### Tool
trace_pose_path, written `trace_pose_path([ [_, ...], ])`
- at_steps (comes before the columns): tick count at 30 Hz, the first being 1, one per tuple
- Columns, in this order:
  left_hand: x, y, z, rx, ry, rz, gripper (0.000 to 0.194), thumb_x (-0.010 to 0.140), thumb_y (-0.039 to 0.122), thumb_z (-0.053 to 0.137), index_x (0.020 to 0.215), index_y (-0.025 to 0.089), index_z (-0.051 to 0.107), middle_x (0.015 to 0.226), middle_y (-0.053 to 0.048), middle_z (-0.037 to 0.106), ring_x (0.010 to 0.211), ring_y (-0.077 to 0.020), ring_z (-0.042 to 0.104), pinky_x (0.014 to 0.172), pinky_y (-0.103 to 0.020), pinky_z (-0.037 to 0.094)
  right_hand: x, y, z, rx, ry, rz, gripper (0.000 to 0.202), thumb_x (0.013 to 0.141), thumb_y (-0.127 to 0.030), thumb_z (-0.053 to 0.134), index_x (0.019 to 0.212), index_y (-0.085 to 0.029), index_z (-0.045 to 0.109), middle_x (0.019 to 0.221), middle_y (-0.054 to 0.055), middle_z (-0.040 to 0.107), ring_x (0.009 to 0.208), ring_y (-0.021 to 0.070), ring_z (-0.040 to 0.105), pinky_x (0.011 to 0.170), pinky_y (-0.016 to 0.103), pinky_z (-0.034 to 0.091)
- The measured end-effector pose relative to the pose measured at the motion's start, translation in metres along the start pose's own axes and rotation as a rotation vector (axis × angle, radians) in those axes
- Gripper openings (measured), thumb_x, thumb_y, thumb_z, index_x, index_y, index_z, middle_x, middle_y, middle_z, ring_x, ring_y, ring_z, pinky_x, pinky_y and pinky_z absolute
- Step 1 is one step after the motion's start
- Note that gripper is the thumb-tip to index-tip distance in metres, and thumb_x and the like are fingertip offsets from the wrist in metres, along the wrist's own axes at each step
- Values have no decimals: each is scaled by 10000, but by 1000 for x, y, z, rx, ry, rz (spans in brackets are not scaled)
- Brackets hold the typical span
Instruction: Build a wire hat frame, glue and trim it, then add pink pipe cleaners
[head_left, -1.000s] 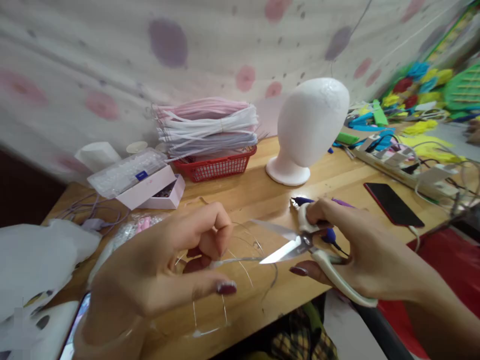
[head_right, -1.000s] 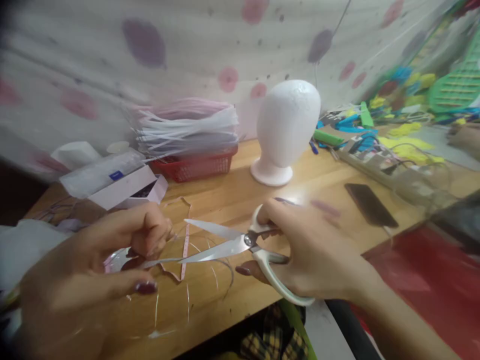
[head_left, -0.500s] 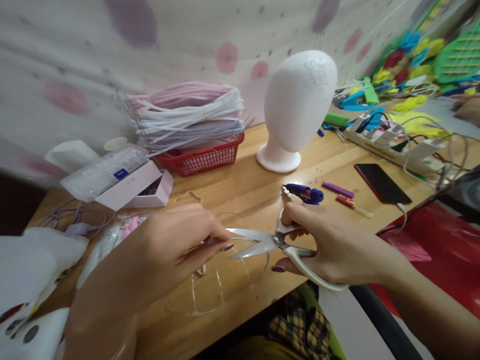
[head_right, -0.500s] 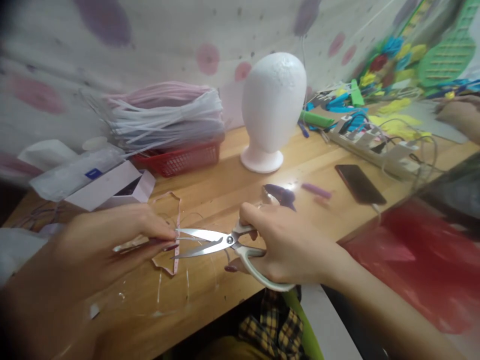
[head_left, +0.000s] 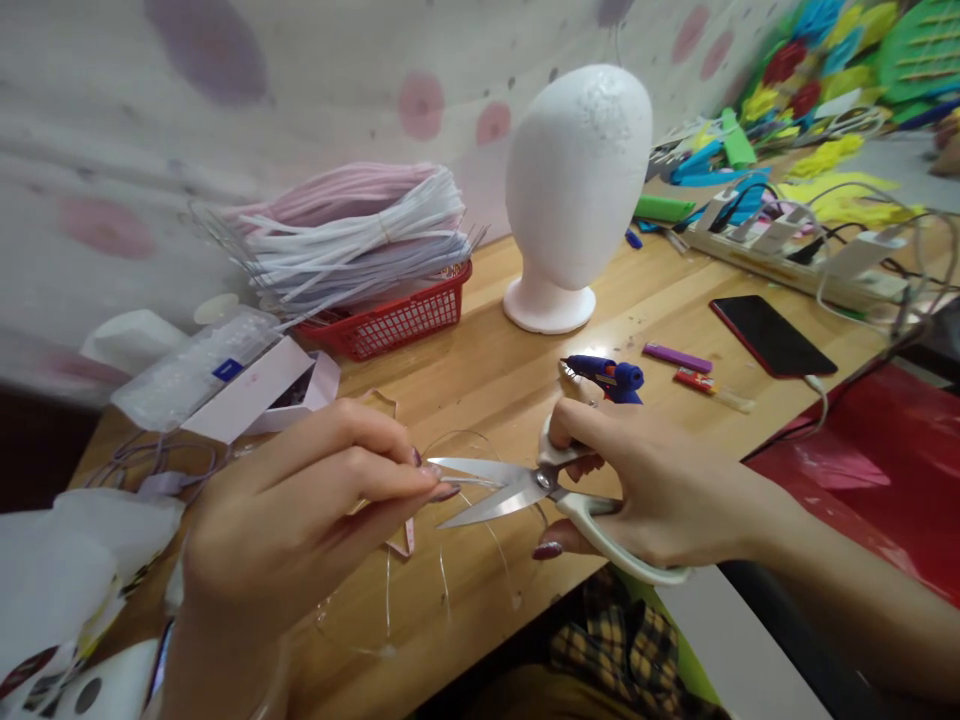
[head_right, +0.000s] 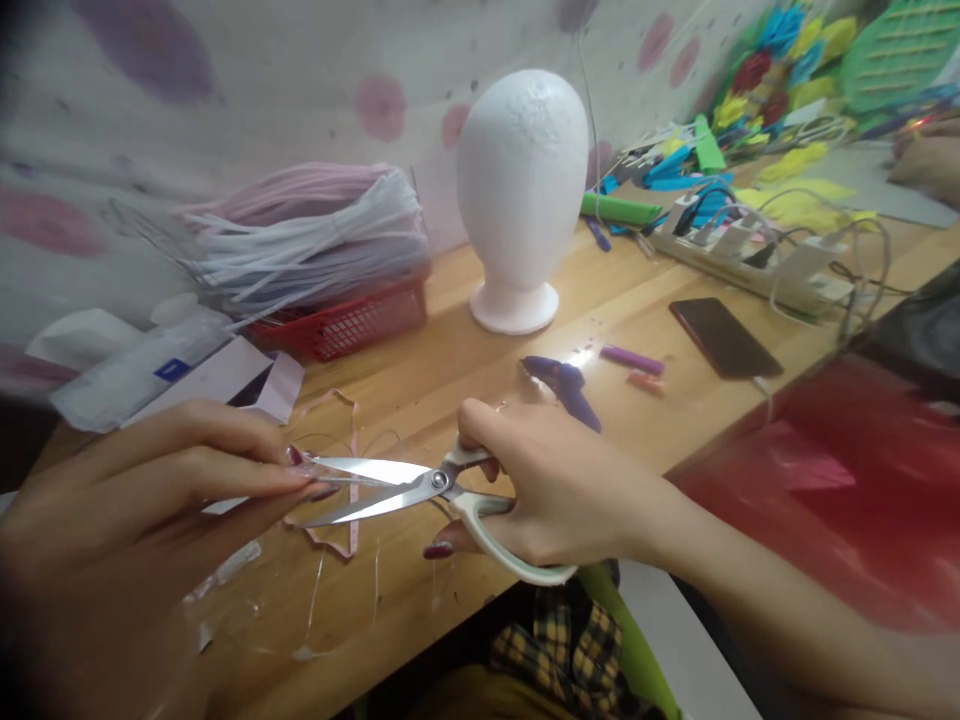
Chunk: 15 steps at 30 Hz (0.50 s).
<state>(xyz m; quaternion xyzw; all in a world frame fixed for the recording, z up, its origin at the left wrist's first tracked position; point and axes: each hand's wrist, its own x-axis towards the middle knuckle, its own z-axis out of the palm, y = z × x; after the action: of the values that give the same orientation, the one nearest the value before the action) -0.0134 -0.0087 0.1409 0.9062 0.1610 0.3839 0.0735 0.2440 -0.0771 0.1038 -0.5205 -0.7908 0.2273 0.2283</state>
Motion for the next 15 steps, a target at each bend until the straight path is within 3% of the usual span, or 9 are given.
trace_pose_path([
  [6,0,17,1,88,27,-218,123,852,113,730,755,186,706,813,44,670,674,-52,640,629,-199,525,-2,0,0,4,34,-13,482,715,-556,797,866,-203,506,802,27,634,704,167,562,623,283,385],
  [12,1,6,0,95,-5,38,39,865,180,733,840,210,733,826,37,697,709,-74,662,575,-200,533,-2,-1,-1,-14,31,-33,496,728,-578,786,876,-202,497,800,22,631,675,151,541,589,272,351],
  [15,1,5,0,112,23,-27,82,845,162,750,838,240,729,808,53,695,682,-78,644,580,-223,529,-2,0,0,-5,36,-49,480,757,-593,754,863,-207,489,767,11,623,654,142,533,580,268,339],
])
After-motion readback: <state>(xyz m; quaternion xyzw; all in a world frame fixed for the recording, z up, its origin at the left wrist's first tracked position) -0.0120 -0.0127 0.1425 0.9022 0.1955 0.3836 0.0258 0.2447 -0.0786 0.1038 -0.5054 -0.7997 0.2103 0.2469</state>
